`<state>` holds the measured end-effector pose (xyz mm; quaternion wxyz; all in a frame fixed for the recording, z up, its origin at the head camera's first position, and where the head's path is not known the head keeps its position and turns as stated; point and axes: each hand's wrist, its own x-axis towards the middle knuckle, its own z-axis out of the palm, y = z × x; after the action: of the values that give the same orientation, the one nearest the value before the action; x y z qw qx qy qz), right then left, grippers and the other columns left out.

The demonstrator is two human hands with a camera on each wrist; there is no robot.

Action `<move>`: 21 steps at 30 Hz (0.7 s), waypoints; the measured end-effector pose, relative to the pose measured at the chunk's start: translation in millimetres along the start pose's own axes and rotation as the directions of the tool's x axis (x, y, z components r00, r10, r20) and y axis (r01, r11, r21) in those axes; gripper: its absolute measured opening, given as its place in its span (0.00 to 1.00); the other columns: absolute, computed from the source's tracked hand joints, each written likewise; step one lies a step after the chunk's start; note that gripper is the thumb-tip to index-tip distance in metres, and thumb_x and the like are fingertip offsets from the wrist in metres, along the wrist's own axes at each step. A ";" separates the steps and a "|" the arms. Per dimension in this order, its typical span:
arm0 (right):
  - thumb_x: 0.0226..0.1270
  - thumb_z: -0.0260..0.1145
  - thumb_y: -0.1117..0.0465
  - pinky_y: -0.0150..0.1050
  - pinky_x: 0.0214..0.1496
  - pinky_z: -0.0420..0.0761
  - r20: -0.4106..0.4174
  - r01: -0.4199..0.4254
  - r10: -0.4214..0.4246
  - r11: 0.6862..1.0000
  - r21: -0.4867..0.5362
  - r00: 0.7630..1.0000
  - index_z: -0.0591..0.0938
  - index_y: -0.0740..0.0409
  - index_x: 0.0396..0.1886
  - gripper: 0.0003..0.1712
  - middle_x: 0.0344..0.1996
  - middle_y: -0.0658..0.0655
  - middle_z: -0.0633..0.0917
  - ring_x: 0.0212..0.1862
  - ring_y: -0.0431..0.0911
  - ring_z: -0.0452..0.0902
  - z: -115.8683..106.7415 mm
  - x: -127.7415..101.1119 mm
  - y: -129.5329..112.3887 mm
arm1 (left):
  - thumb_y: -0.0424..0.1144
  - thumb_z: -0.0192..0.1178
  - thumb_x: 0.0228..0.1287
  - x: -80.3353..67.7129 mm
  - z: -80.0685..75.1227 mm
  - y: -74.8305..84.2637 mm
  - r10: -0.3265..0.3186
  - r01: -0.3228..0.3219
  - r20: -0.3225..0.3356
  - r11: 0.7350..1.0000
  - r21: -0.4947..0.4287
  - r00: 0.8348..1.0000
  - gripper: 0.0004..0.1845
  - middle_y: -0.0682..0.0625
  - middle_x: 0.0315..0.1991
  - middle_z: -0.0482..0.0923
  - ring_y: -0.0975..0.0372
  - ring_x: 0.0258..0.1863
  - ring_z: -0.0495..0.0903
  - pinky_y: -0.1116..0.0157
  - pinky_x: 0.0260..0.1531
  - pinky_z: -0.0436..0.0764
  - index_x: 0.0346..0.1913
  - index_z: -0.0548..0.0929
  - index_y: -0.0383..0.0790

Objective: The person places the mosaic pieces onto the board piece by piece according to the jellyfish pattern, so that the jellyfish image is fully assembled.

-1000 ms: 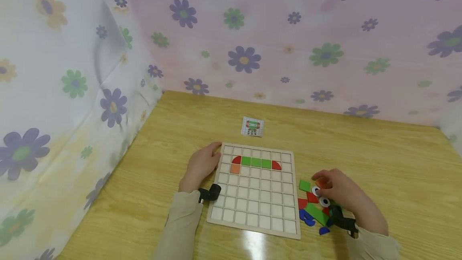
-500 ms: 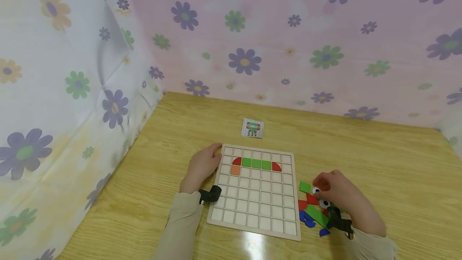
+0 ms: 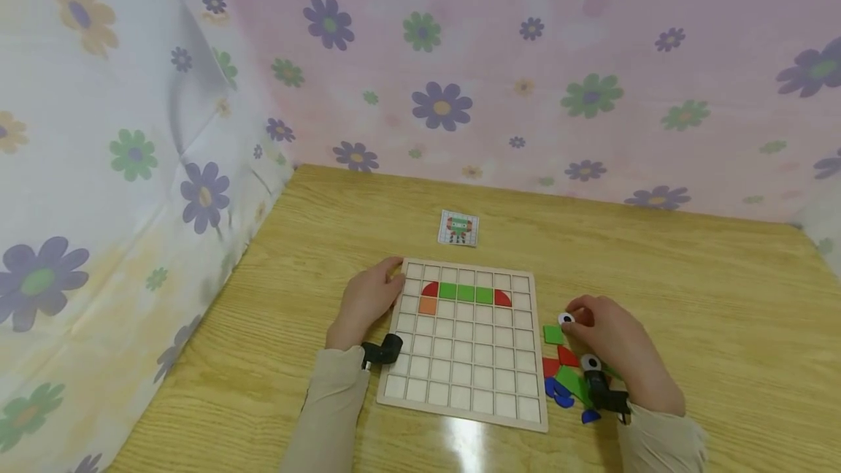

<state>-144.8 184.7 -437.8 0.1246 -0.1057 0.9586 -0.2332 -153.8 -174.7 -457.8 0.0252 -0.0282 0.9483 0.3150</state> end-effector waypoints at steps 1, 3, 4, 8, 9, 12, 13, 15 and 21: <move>0.56 0.65 0.53 0.46 0.36 0.72 0.005 0.001 -0.001 1.000 0.006 1.000 0.77 0.59 0.44 0.19 0.32 0.53 0.79 0.34 0.47 0.73 -0.2 -0.1 -0.2 | 0.47 0.49 0.64 0.4 0.1 -0.2 0.001 -0.001 -0.001 1.000 0.001 1.000 0.21 0.56 0.13 0.70 0.63 0.13 0.69 0.65 0.19 0.66 0.59 0.71 0.50; 0.55 0.65 0.54 0.46 0.35 0.72 0.010 0.004 -0.004 1.000 0.010 1.000 0.77 0.59 0.44 0.19 0.33 0.53 0.78 0.34 0.46 0.73 -0.7 -0.3 -0.4 | 0.48 0.49 0.64 0.8 0.3 -0.3 0.003 -0.003 -0.003 1.000 0.005 1.000 0.21 0.57 0.13 0.70 0.63 0.14 0.69 0.65 0.20 0.66 0.59 0.71 0.50; 0.55 0.65 0.54 0.45 0.35 0.72 0.014 0.005 -0.005 1.000 0.014 1.000 0.77 0.59 0.43 0.18 0.33 0.53 0.78 0.34 0.46 0.72 -0.7 -0.5 -0.6 | 0.48 0.49 0.64 0.9 0.4 -0.5 0.000 0.000 -0.003 1.000 0.005 1.000 0.21 0.57 0.13 0.70 0.63 0.14 0.69 0.65 0.20 0.66 0.59 0.71 0.50; 0.55 0.65 0.56 0.44 0.34 0.72 0.015 0.012 -0.012 1.000 0.012 1.000 0.78 0.58 0.41 0.15 0.32 0.53 0.76 0.33 0.46 0.71 0.1 -0.4 0.0 | 0.48 0.49 0.64 0.8 0.2 -0.4 -0.005 0.005 0.000 1.000 -0.006 1.000 0.21 0.57 0.13 0.71 0.63 0.13 0.69 0.65 0.20 0.66 0.59 0.71 0.50; 0.56 0.65 0.57 0.44 0.34 0.72 0.015 0.014 -0.014 1.000 0.016 1.000 0.77 0.58 0.41 0.15 0.32 0.53 0.76 0.32 0.46 0.71 0.2 -0.1 0.2 | 0.48 0.49 0.64 0.7 0.1 -0.3 -0.006 0.006 0.002 1.000 -0.009 1.000 0.21 0.57 0.12 0.71 0.63 0.13 0.69 0.65 0.20 0.66 0.59 0.71 0.50; 0.56 0.65 0.59 0.43 0.33 0.72 -0.002 0.025 -0.025 0.999 0.024 1.000 0.77 0.59 0.40 0.13 0.31 0.54 0.76 0.32 0.46 0.70 0.9 1.2 0.6 | 0.47 0.49 0.64 0.7 -0.2 0.3 -0.001 0.001 0.003 1.000 -0.015 1.000 0.21 0.57 0.12 0.71 0.63 0.12 0.69 0.65 0.19 0.66 0.59 0.71 0.50; 0.55 0.64 0.60 0.43 0.33 0.72 -0.010 0.030 -0.029 0.999 0.026 1.000 0.76 0.59 0.39 0.13 0.31 0.54 0.76 0.32 0.46 0.70 1.1 1.8 0.6 | 0.47 0.49 0.64 0.8 -0.2 0.4 0.001 -0.001 0.001 1.000 -0.013 1.000 0.21 0.57 0.12 0.71 0.63 0.12 0.69 0.65 0.19 0.66 0.59 0.71 0.50; 0.55 0.64 0.62 0.41 0.32 0.71 -0.022 0.037 -0.036 0.999 0.035 0.999 0.76 0.60 0.39 0.12 0.30 0.54 0.75 0.31 0.46 0.69 1.7 2.9 0.4 | 0.47 0.49 0.64 1.1 -0.1 0.4 0.006 -0.006 0.000 1.000 -0.011 1.000 0.21 0.57 0.12 0.70 0.63 0.12 0.69 0.65 0.19 0.66 0.59 0.71 0.49; 0.58 0.62 0.60 0.40 0.33 0.70 -0.035 0.033 -0.031 0.998 0.060 0.999 0.75 0.57 0.39 0.10 0.30 0.52 0.76 0.31 0.46 0.68 1.8 3.1 -1.9 | 0.47 0.49 0.64 1.7 0.5 -0.5 0.011 -0.011 0.001 1.000 -0.012 1.000 0.21 0.57 0.11 0.70 0.63 0.12 0.68 0.65 0.19 0.66 0.59 0.71 0.49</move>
<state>-147.0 181.5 -439.0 0.1077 -0.1133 0.9512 -0.2660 -155.4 -174.9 -458.6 0.0237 -0.0229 0.9466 0.3208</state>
